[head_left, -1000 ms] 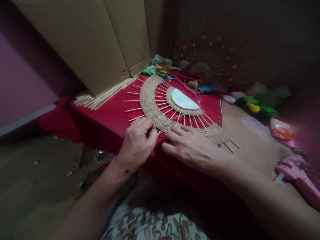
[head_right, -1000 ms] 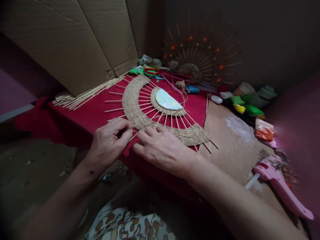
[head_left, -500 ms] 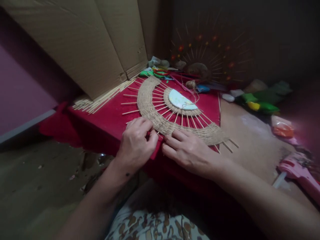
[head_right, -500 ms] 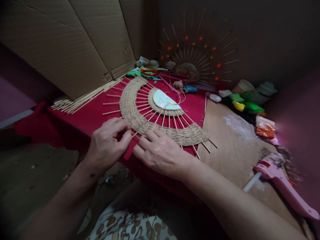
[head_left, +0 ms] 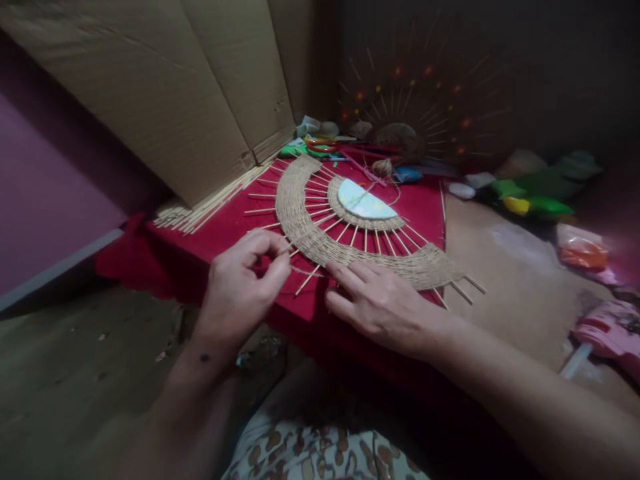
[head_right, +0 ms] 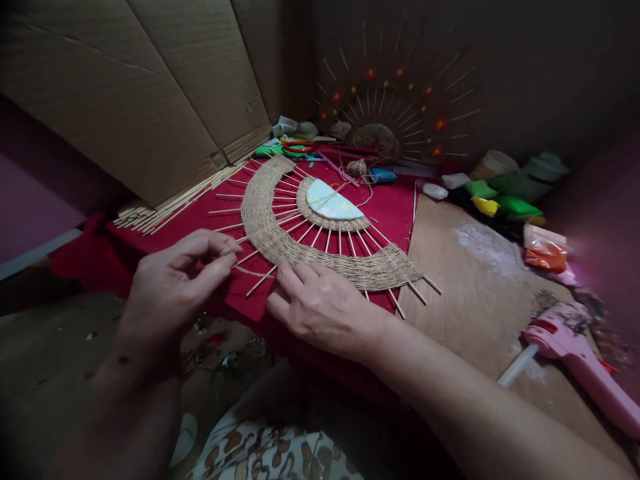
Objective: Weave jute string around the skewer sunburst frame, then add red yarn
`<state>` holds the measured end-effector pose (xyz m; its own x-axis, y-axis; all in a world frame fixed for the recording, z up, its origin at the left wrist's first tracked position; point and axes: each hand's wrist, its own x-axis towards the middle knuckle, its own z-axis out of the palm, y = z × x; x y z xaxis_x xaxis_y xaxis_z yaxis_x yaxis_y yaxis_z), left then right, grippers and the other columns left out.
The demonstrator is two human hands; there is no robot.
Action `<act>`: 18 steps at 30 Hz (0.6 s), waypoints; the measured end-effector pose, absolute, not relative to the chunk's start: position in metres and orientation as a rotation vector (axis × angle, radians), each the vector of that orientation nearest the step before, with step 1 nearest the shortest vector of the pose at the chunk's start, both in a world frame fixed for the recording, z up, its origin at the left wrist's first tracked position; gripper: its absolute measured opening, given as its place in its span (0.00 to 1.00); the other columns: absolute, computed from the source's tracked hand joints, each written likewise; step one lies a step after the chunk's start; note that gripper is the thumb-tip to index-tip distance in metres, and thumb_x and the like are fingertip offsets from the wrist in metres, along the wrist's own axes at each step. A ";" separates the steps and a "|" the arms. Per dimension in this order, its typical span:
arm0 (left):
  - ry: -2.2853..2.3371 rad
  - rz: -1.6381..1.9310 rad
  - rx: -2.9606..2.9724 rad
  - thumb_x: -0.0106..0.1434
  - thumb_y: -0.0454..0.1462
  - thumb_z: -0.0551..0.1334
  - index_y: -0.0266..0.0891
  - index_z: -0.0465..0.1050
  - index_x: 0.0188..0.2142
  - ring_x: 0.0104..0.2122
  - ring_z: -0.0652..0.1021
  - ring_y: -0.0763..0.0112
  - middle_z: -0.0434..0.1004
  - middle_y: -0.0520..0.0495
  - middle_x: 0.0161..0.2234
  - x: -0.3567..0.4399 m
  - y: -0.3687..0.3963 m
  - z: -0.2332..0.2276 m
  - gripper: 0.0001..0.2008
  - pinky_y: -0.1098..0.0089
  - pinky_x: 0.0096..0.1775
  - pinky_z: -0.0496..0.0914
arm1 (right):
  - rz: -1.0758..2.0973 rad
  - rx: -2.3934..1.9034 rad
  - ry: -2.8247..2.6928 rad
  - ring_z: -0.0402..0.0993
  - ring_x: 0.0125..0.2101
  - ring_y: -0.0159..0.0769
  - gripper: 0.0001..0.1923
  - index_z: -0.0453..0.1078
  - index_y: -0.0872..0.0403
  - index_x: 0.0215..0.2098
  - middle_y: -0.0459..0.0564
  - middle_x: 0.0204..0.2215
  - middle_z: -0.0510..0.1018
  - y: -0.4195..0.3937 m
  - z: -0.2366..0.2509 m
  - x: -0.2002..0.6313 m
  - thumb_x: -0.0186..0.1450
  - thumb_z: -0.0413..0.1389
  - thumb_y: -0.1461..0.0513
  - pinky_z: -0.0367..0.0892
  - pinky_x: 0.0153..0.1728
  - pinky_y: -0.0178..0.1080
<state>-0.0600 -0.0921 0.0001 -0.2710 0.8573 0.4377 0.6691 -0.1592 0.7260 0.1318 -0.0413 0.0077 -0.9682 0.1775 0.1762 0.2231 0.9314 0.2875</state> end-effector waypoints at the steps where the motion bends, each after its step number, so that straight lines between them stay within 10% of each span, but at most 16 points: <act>1: 1.875 1.350 1.805 0.57 0.32 0.57 0.39 0.66 0.25 0.30 0.72 0.73 0.72 0.51 0.30 -0.063 -0.099 -0.001 0.05 0.72 0.31 0.65 | -0.462 -0.307 -2.952 0.63 0.34 0.39 0.12 0.65 0.56 0.37 0.60 0.42 0.70 -0.041 0.008 0.132 0.69 0.40 0.66 0.58 0.34 0.41; 18: 2.098 1.188 2.225 0.56 0.30 0.54 0.37 0.64 0.23 0.36 0.72 0.65 0.70 0.44 0.34 -0.071 -0.093 -0.019 0.07 0.64 0.38 0.67 | -0.458 -0.350 -2.980 0.61 0.34 0.39 0.12 0.64 0.57 0.37 0.58 0.38 0.72 -0.041 0.010 0.133 0.69 0.40 0.66 0.58 0.34 0.41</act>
<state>-0.0708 -0.0934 -0.0188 -0.0746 0.8130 0.5774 0.9135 -0.1765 0.3666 0.1327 -0.0408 0.0097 -0.9679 0.2096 0.1387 0.2416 0.9281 0.2832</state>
